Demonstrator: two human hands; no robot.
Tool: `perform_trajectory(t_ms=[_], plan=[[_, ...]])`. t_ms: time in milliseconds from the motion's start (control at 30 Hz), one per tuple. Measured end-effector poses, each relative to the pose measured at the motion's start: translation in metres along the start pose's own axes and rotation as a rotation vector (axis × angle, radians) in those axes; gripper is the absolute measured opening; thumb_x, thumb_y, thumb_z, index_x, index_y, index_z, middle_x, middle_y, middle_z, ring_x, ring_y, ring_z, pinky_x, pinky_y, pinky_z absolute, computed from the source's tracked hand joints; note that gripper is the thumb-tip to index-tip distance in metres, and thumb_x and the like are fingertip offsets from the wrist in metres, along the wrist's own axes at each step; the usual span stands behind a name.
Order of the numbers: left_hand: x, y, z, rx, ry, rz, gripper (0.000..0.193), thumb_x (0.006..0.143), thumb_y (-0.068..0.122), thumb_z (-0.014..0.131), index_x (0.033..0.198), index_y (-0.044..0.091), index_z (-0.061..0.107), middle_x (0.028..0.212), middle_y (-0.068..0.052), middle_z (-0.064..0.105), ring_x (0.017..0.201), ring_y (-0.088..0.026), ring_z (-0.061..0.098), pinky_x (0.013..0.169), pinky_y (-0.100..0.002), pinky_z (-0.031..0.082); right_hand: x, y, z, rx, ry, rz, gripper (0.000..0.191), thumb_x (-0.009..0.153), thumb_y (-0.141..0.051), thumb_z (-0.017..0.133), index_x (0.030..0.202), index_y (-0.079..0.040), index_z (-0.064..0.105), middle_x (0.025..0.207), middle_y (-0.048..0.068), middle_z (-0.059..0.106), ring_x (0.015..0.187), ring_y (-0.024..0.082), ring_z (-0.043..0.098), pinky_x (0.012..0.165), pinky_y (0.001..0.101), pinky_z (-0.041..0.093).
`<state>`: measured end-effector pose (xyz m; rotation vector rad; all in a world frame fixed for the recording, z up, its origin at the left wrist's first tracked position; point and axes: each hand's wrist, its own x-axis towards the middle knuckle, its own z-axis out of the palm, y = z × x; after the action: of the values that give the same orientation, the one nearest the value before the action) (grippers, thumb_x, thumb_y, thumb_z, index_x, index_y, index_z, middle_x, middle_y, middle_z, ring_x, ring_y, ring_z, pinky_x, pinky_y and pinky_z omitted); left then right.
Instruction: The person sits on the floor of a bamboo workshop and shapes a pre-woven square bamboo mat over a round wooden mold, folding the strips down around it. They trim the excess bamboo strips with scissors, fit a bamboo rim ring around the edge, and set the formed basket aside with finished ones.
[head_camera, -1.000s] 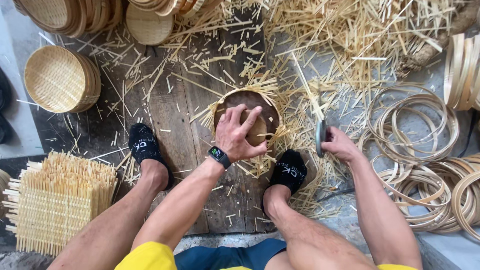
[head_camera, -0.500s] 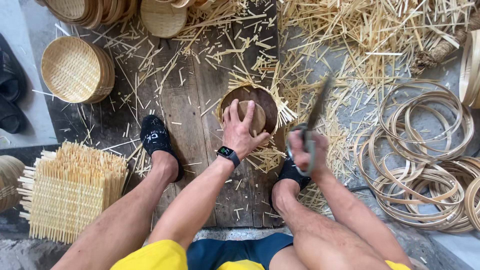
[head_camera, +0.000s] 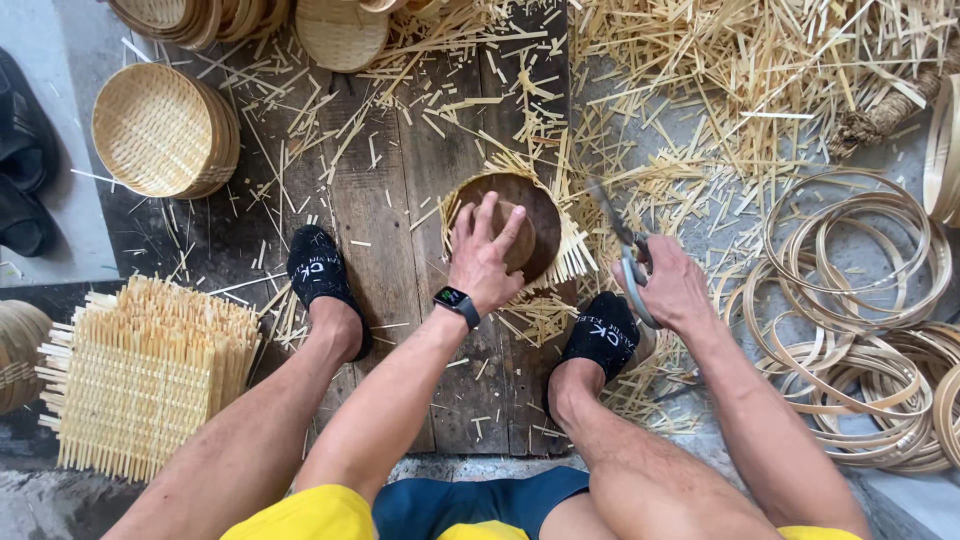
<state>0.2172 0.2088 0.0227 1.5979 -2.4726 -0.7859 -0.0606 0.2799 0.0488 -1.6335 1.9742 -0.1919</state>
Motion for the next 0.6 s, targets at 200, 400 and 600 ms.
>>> perform_trajectory(t_ms=[200,400,600], plan=[[-0.005,0.016,0.005,-0.067,-0.058,0.134,0.097,0.057,0.017,0.083,0.148,0.028,0.051,0.157,-0.019,0.032,0.143,-0.049,0.029,0.120,-0.059,0.029,0.028,0.024,0.033,-0.466,-0.101,0.015,0.049,0.088,-0.045,0.069,0.105,0.000,0.060,0.101,0.019,0.061,0.097,0.030,0.063,0.085,0.0436,0.052],[0.000,0.007,-0.005,-0.010,-0.157,0.197,0.098,0.055,0.014,0.081,0.148,0.028,0.051,0.157,-0.016,0.033,0.143,-0.045,0.031,0.121,-0.055,0.030,0.040,0.047,0.022,-0.460,-0.117,-0.061,0.020,0.100,-0.024,0.059,0.107,-0.006,0.062,0.100,0.015,0.064,0.089,0.024,0.065,0.078,0.0401,0.055],[0.004,0.005,-0.014,-0.013,-0.195,0.225,0.099,0.054,0.016,0.082,0.147,0.027,0.051,0.158,-0.015,0.029,0.142,-0.044,0.029,0.120,-0.057,0.027,0.051,0.021,0.025,-0.524,0.180,-0.285,0.048,0.067,-0.044,0.074,0.076,0.001,0.062,0.070,0.018,0.063,0.065,0.029,0.063,0.057,0.0407,0.054]])
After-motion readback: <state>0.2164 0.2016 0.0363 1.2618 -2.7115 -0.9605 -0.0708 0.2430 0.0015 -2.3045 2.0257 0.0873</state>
